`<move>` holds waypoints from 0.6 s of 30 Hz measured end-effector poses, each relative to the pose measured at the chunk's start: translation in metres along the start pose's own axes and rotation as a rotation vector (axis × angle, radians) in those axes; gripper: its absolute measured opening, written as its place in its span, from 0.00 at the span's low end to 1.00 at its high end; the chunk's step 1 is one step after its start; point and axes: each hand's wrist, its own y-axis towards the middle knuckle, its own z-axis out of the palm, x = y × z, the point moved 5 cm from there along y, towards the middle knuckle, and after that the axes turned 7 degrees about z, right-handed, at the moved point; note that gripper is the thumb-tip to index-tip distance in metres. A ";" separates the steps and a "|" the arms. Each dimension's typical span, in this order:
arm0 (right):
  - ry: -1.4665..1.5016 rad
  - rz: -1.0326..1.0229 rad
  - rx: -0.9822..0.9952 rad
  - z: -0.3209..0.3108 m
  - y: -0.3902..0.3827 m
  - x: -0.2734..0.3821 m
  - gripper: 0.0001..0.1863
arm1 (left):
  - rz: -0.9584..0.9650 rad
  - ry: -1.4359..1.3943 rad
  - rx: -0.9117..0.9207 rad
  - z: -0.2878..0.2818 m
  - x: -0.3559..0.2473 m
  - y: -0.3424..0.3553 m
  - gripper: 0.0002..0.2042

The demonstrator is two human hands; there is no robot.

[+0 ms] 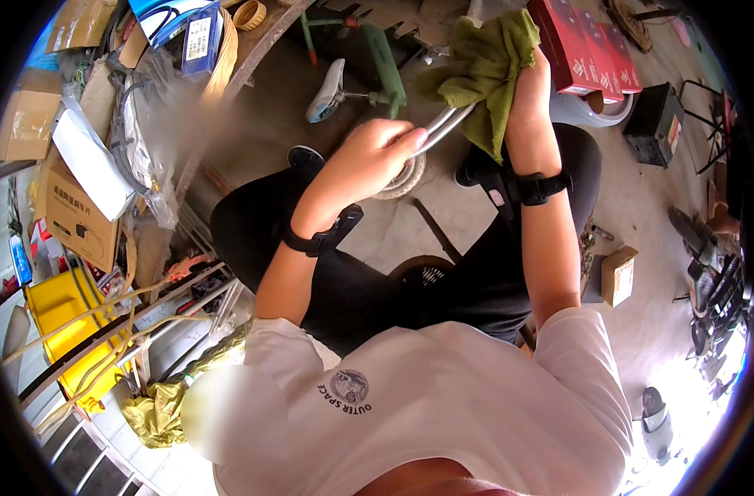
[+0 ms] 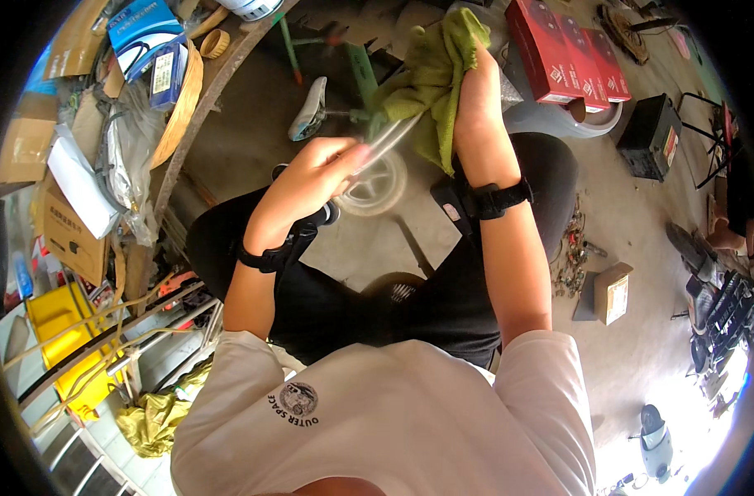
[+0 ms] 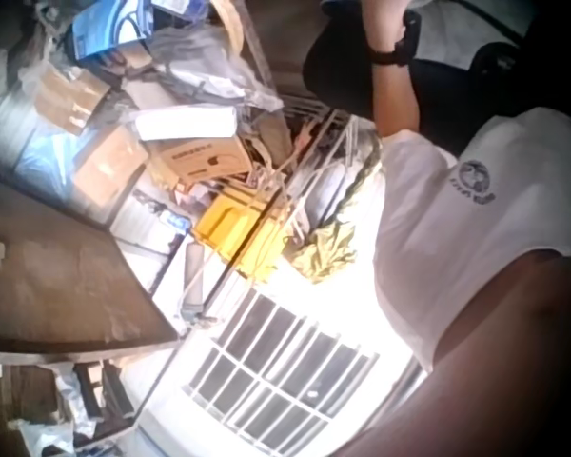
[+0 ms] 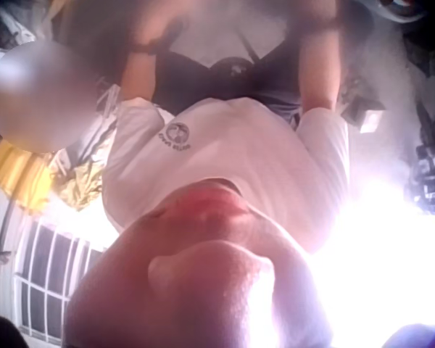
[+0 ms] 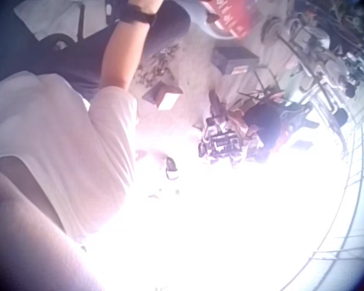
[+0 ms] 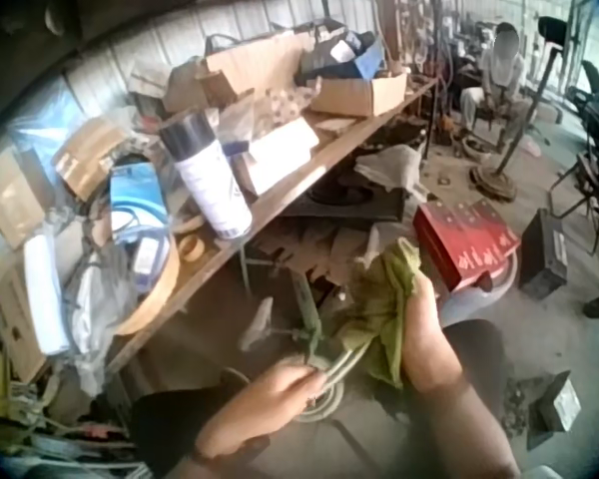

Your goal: The person cleans metal rods by wiping them with a cloth, applying a spray cleaner to the cloth, and rubbing the rods until they are wiped down.

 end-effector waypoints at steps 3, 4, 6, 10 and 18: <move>-0.164 0.060 -0.007 0.005 -0.006 -0.003 0.20 | -0.002 0.012 0.062 0.013 0.009 0.000 0.19; -0.162 0.061 -0.011 0.006 -0.008 -0.004 0.20 | -0.018 0.019 0.080 0.017 0.013 0.001 0.19; -0.218 0.063 0.004 0.013 -0.012 -0.007 0.20 | 0.001 0.029 0.089 0.024 0.018 0.003 0.19; -0.152 0.152 0.114 0.014 -0.008 -0.017 0.19 | -0.006 0.027 0.107 0.033 0.019 0.004 0.19; -0.248 0.313 0.195 0.015 -0.013 -0.050 0.17 | -0.019 0.061 0.181 0.044 -0.006 -0.002 0.18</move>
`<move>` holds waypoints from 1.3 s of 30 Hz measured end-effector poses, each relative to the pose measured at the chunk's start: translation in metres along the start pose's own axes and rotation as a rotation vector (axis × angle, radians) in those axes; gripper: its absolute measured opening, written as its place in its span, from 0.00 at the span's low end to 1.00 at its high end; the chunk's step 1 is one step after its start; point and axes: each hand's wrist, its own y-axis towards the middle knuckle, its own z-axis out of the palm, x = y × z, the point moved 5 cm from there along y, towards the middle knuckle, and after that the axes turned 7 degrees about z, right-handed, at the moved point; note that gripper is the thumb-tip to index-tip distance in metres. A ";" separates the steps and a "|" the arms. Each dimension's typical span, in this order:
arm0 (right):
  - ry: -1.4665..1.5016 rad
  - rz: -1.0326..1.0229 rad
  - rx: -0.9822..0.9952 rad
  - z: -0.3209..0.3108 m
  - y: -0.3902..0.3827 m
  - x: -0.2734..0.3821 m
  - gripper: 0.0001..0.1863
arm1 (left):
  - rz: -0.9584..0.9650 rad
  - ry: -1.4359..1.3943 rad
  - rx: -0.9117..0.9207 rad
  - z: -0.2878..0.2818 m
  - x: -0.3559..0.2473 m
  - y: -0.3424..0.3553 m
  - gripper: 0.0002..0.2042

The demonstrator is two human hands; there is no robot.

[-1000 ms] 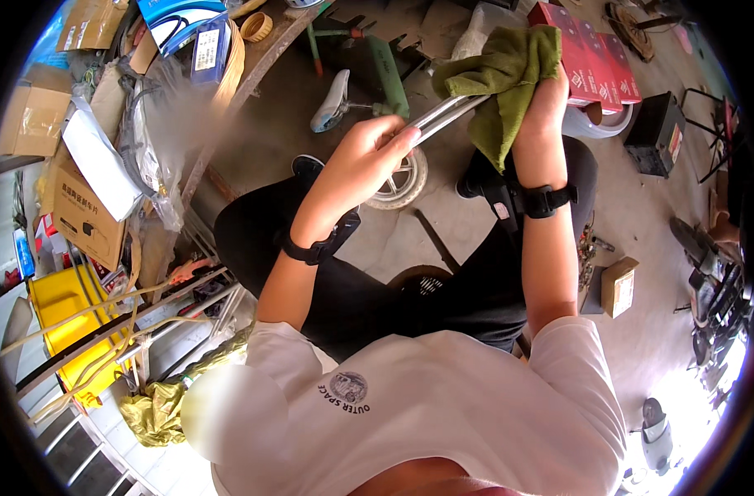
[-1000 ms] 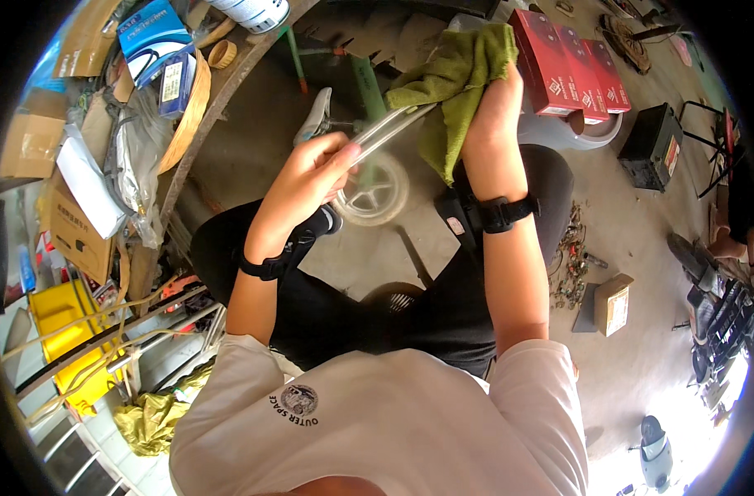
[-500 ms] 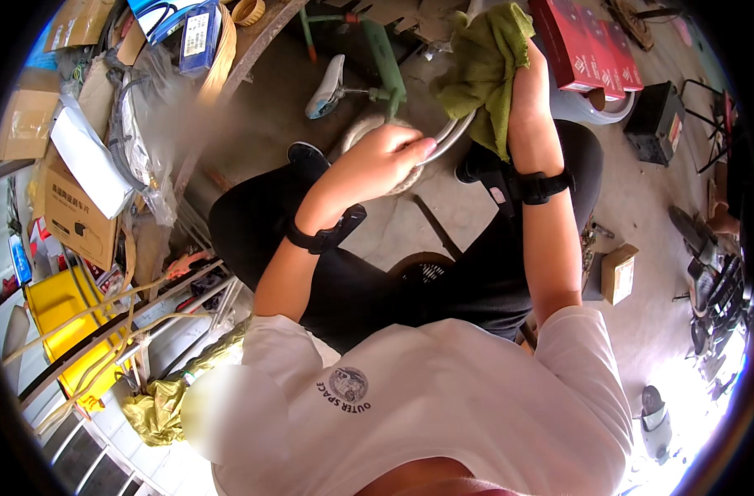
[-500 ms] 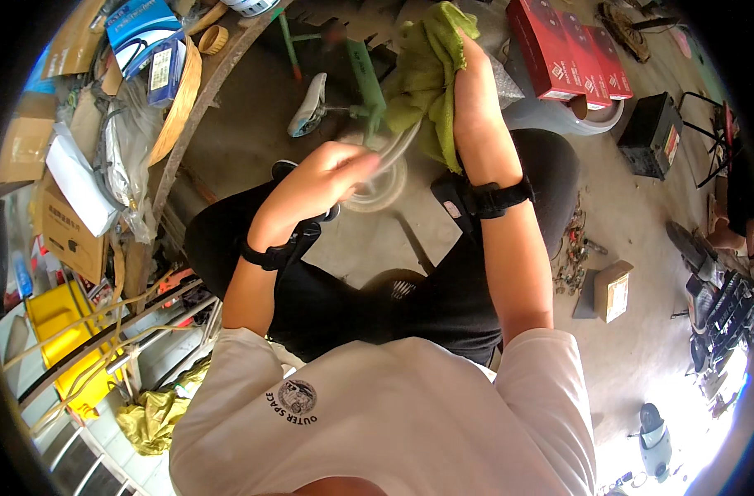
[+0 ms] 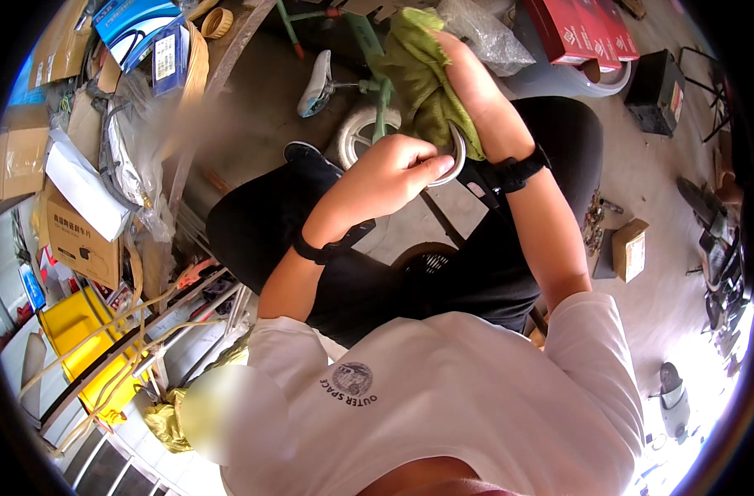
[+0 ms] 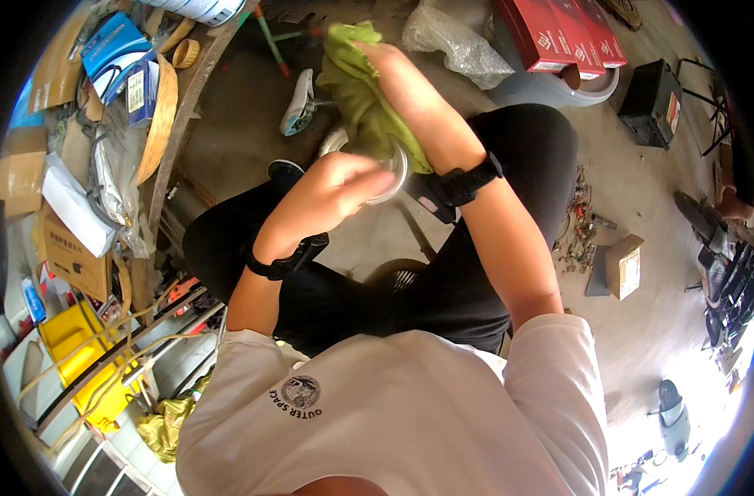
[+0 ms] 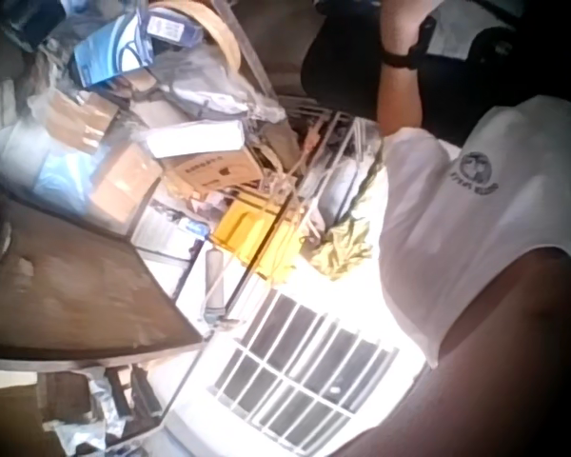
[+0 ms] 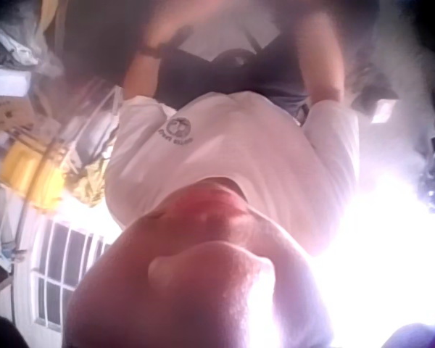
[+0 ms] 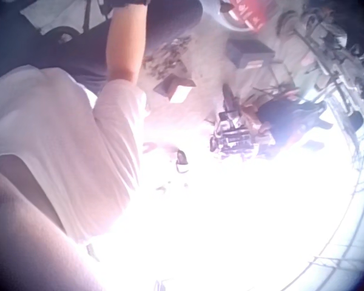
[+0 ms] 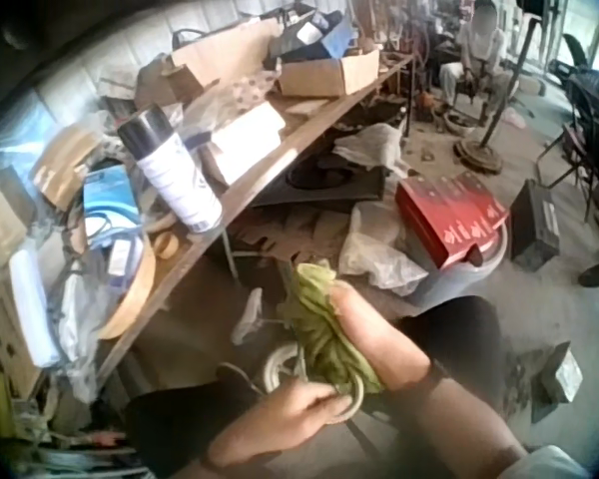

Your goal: The person cleans metal rods by wiping them with a cloth, applying a spray cleaner to the cloth, and rubbing the rods until they are wiped down.

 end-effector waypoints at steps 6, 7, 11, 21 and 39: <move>0.192 0.094 0.050 -0.001 0.011 -0.033 0.16 | -0.047 -0.409 -0.139 -0.024 -0.017 -0.010 0.16; 0.073 0.091 0.036 -0.009 0.015 -0.036 0.16 | -0.044 -0.349 -0.194 -0.031 -0.015 -0.011 0.16; -0.090 0.094 -0.010 0.003 0.010 -0.025 0.16 | 0.087 -0.272 -0.260 -0.039 -0.006 -0.009 0.18; -0.155 0.144 0.032 0.015 -0.010 -0.036 0.15 | 0.373 0.030 -0.615 -0.049 -0.008 -0.007 0.17; 0.125 0.280 0.187 0.001 0.007 -0.091 0.11 | 0.451 0.279 -0.648 -0.039 0.007 0.010 0.15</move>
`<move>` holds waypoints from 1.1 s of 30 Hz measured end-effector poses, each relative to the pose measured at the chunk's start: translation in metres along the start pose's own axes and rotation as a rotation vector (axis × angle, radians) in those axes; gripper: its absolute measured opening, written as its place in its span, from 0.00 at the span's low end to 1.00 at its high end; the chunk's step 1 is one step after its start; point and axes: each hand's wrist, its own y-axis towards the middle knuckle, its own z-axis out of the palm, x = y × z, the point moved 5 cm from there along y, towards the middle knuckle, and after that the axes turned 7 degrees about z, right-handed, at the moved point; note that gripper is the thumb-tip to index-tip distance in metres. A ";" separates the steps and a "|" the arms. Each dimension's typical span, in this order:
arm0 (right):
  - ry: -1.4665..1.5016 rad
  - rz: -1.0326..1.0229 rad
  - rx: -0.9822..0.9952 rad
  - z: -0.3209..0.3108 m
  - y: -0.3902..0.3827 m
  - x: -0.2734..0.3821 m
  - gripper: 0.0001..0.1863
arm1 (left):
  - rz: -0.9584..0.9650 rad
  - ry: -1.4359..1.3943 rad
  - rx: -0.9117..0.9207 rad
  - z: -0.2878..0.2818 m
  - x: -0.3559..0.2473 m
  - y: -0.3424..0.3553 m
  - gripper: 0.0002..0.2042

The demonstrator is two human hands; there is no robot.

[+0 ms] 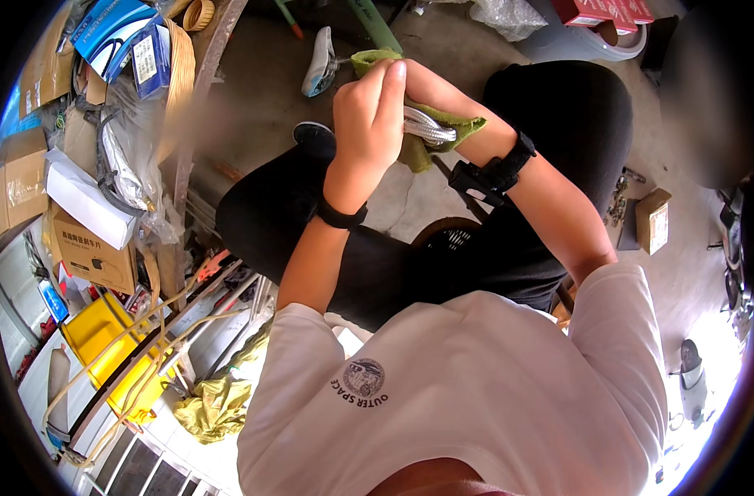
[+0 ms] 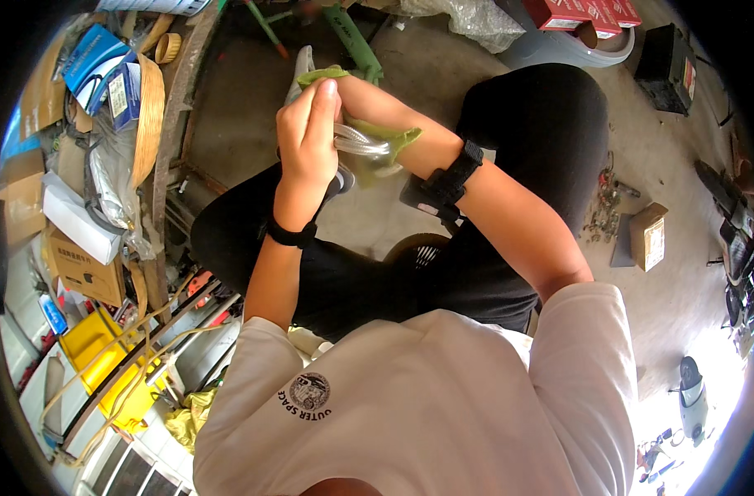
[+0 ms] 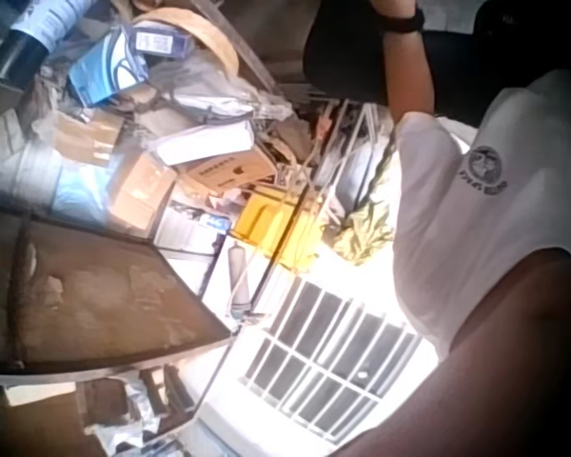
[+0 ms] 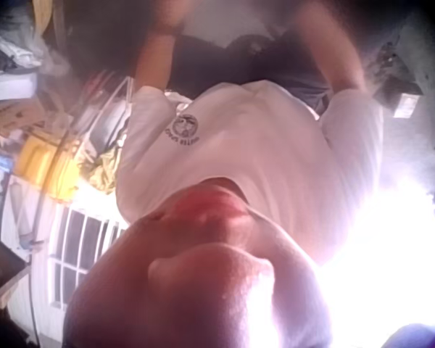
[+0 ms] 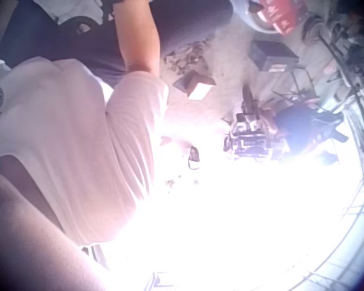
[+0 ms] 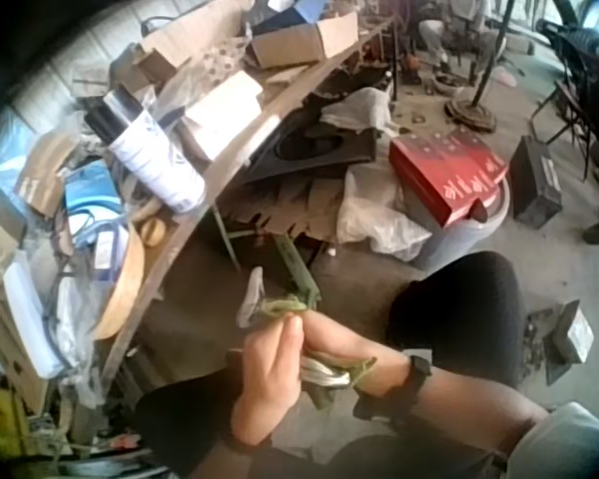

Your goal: The person cleans metal rods by wiping them with a cloth, applying a spray cleaner to the cloth, and rubbing the rods until they are wiped down.

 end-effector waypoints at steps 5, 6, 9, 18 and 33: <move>0.068 0.011 0.080 -0.004 0.002 -0.002 0.10 | 0.036 0.059 -0.045 0.004 -0.004 -0.003 0.15; 0.060 -0.006 0.087 -0.002 0.002 -0.002 0.10 | 0.029 0.081 -0.047 0.004 -0.006 -0.003 0.15; 0.032 -0.039 0.079 -0.004 0.002 -0.004 0.10 | 0.046 0.083 -0.059 0.006 -0.005 -0.004 0.14; 0.010 -0.176 -0.147 -0.003 -0.006 0.030 0.12 | 0.086 0.080 -0.107 -0.017 -0.020 0.005 0.14; 0.326 -0.520 0.061 -0.014 -0.044 0.118 0.20 | -0.398 -0.317 0.173 0.033 -0.002 -0.017 0.19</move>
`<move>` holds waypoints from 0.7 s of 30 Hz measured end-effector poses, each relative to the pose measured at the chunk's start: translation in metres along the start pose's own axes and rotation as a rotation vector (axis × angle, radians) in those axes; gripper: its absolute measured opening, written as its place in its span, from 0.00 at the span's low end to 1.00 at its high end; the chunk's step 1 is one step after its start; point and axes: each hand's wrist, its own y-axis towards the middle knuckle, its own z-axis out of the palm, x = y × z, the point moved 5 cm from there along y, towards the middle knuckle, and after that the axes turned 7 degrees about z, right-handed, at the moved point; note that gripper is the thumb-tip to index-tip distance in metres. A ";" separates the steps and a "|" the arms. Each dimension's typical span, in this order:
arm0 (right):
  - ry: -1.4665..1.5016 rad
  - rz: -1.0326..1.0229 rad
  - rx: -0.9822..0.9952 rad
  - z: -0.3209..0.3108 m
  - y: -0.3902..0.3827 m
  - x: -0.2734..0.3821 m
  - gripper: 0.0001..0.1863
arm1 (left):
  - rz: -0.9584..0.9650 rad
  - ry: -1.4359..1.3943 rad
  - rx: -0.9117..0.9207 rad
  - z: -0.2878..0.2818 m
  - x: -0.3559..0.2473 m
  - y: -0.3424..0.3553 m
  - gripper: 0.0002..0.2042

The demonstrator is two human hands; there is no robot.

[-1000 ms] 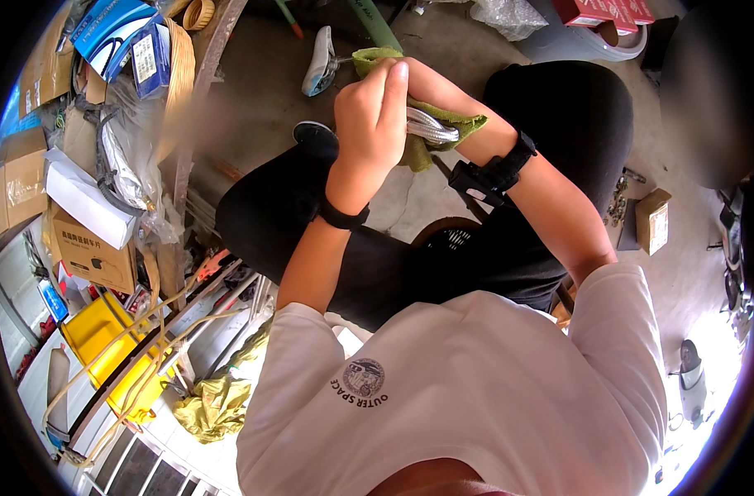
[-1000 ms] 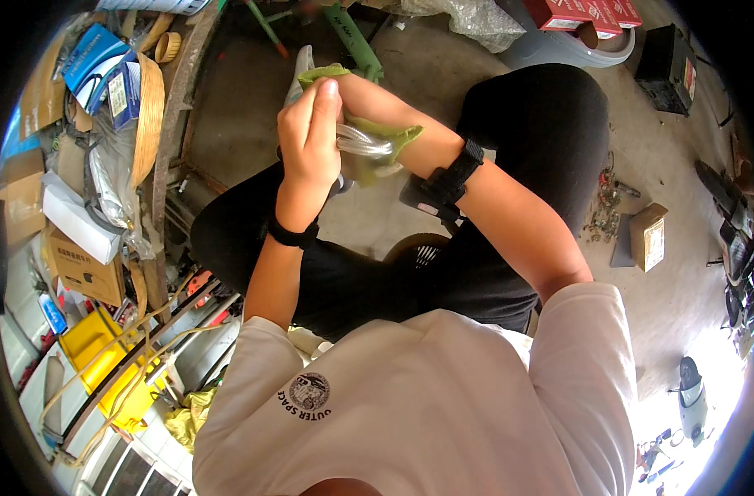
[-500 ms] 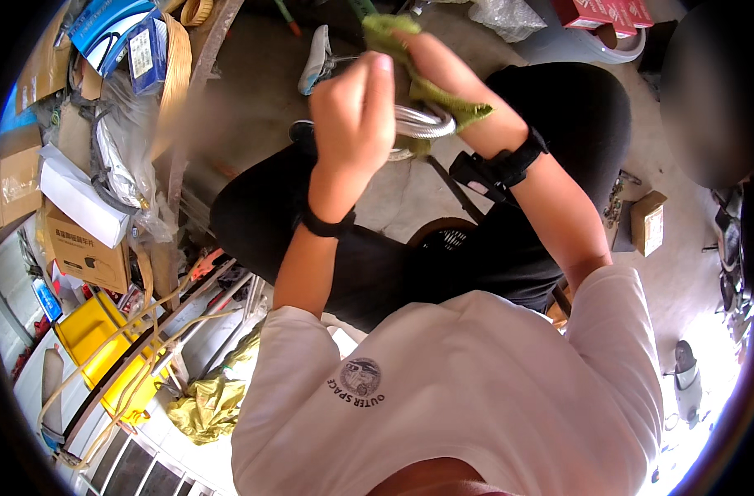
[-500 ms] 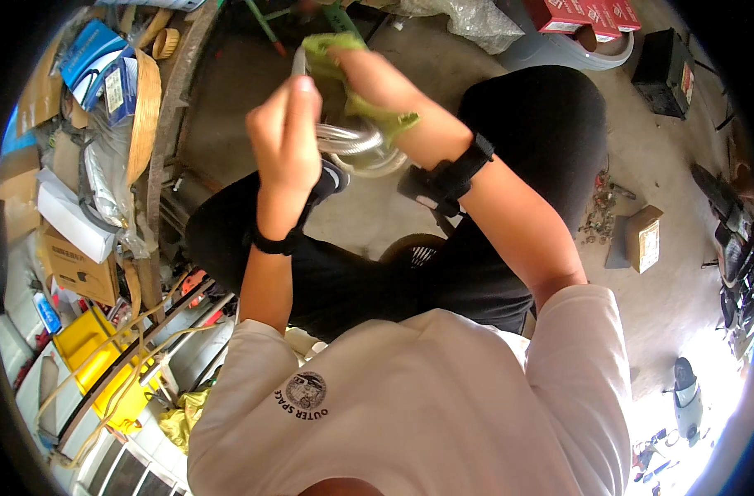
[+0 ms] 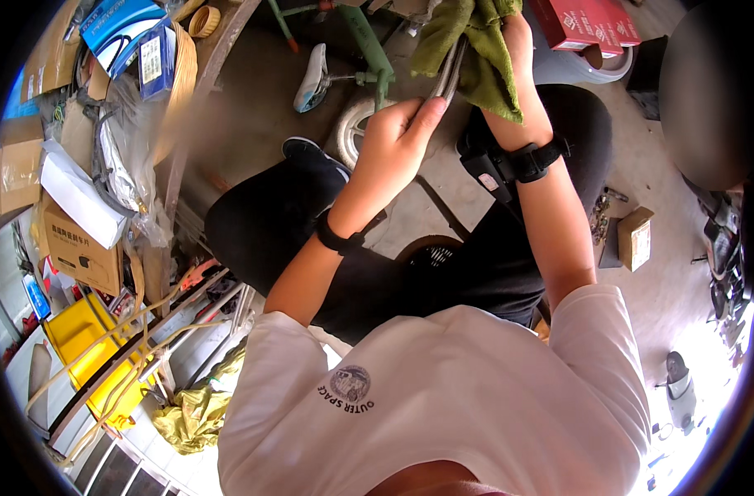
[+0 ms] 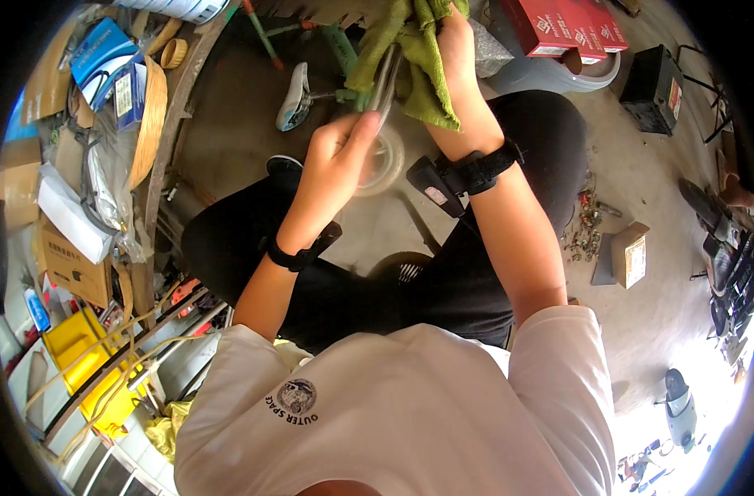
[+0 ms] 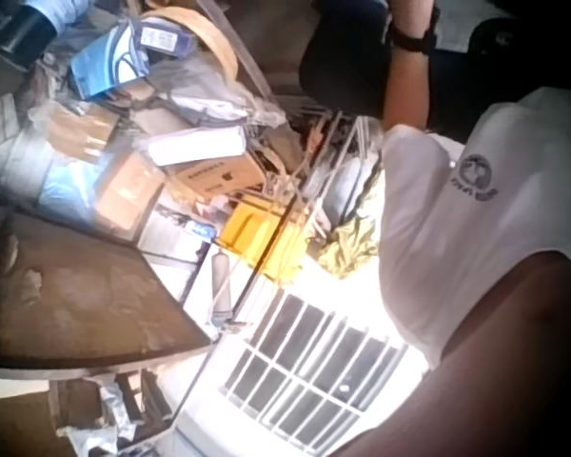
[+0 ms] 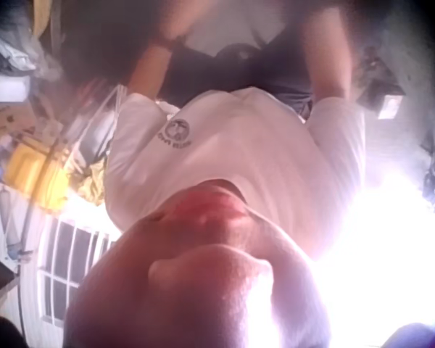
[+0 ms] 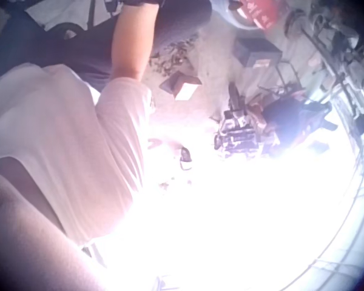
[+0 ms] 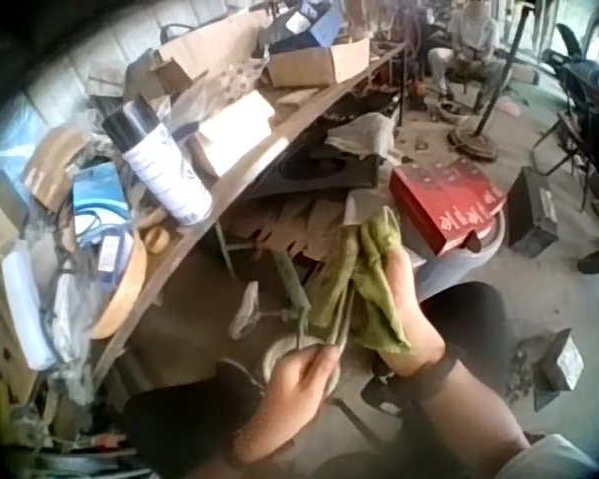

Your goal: The person cleans metal rods by wiping them with a cloth, applying a spray cleaner to the cloth, and rubbing the rods until they are wiped down.

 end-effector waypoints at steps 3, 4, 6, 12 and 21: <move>-0.020 -0.086 -0.057 0.009 -0.003 0.009 0.21 | -0.033 -0.126 -0.006 0.001 -0.004 0.002 0.17; -0.115 -0.197 -0.185 0.009 -0.006 0.017 0.21 | -0.052 -0.188 -0.012 0.001 -0.005 0.003 0.16; -0.085 -0.314 -0.130 0.011 -0.009 0.029 0.22 | -0.074 -0.176 -0.010 -0.007 -0.009 0.004 0.13; -0.022 -0.518 -0.168 -0.024 -0.007 0.065 0.19 | 0.133 -0.287 -0.117 -0.042 -0.035 0.004 0.08; -0.182 0.122 0.252 0.011 -0.013 -0.037 0.19 | 0.257 -0.507 -0.195 -0.058 -0.035 0.002 0.16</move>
